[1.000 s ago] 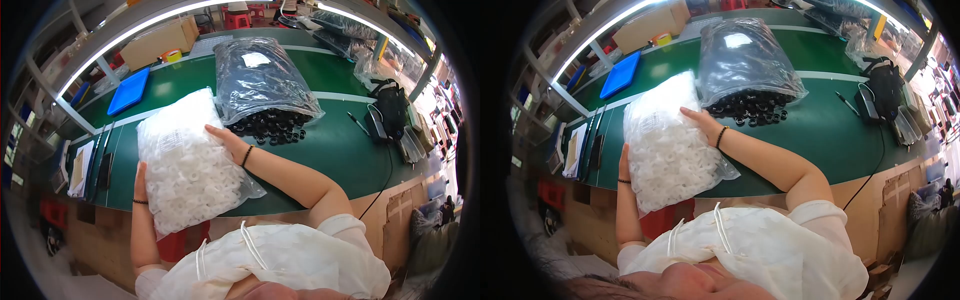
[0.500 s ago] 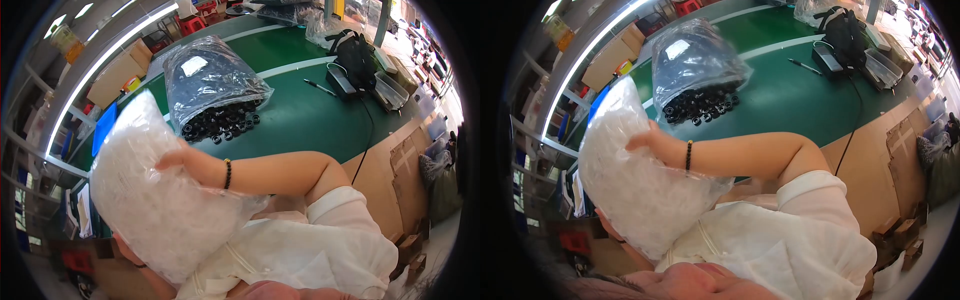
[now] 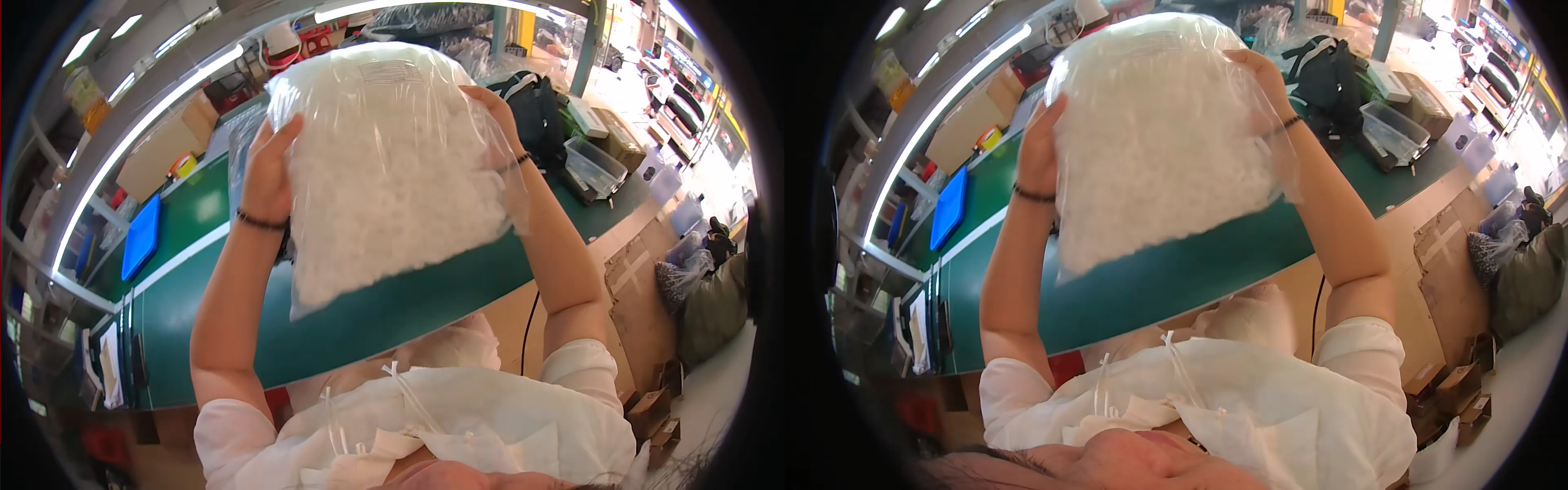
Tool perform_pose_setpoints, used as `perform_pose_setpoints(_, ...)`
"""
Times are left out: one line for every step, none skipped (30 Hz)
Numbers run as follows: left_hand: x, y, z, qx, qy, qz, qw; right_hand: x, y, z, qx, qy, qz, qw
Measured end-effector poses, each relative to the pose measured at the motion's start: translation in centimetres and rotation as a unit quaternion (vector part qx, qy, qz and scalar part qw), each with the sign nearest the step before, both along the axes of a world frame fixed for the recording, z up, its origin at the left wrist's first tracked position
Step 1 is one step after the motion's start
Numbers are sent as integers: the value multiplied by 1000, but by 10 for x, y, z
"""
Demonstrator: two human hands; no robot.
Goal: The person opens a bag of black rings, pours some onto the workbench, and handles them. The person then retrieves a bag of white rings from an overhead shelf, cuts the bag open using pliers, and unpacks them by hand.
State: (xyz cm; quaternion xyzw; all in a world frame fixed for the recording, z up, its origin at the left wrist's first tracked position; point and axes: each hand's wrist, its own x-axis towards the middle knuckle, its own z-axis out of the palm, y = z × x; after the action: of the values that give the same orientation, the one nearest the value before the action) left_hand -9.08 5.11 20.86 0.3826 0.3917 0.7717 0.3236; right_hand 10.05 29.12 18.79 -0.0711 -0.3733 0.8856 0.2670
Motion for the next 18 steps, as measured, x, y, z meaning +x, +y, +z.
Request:
perform_pose_setpoints(-20, 34, -2, 9, -5, -41, 999, -13, 42, -9, 39, -21, -35, 998)
perform_pose_setpoints(-41, 65, -3, 15, -1, -49, 999, -27, 78, -18, 74, -42, -70, 994)
perform_pose_setpoints(-63, 95, -4, 9, -24, -95, 995, -40, 106, -21, 81, -37, -79, 993)
perform_pose_setpoints(-79, 116, -8, 0, -47, -141, 989, -54, 130, -26, 99, -44, -73, 991)
perform_pose_setpoints(-90, 130, -14, 3, -43, -148, 988, -68, 150, -34, 115, -50, -65, 990)
perform_pose_setpoints(-100, 143, -18, -28, -55, -142, 988, -90, 169, -48, 119, -45, -72, 989)
perform_pose_setpoints(-105, 152, -21, -63, -69, -134, 987, -115, 184, -67, 117, -11, -67, 991)
perform_pose_setpoints(-98, 156, -24, -119, -77, -58, 988, -130, 194, -76, 116, 24, -60, 991)
perform_pose_setpoints(-101, 164, -36, -120, -74, -55, 989, -136, 195, -79, 115, 27, -58, 991)
perform_pose_setpoints(-104, 168, -52, -218, 22, 10, 976, -145, 188, -90, 160, -68, -61, 983)
perform_pose_setpoints(-106, 172, -66, -312, 116, 71, 940, -150, 185, -99, 204, -164, -64, 963)
perform_pose_setpoints(-93, 167, -68, -307, 265, 32, 913, -151, 188, -107, 323, -222, -106, 914)
perform_pose_setpoints(-81, 160, -70, -293, 405, -10, 866, -145, 195, -113, 319, -232, -104, 913)
perform_pose_setpoints(-64, 152, -65, -258, 489, -39, 833, -132, 191, -110, 227, -220, -52, 947)
perform_pose_setpoints(-57, 149, -76, -264, 479, -47, 836, -117, 185, -105, 132, -205, -2, 970)
perform_pose_setpoints(-55, 146, -83, -271, 596, -23, 755, -104, 176, -101, 114, -198, 28, 973)
perform_pose_setpoints(-51, 141, -85, -272, 702, 5, 658, -91, 163, -92, 114, -201, 32, 972)
perform_pose_setpoints(-34, 123, -83, -282, 740, 42, 610, -78, 147, -83, 246, -224, -26, 943)
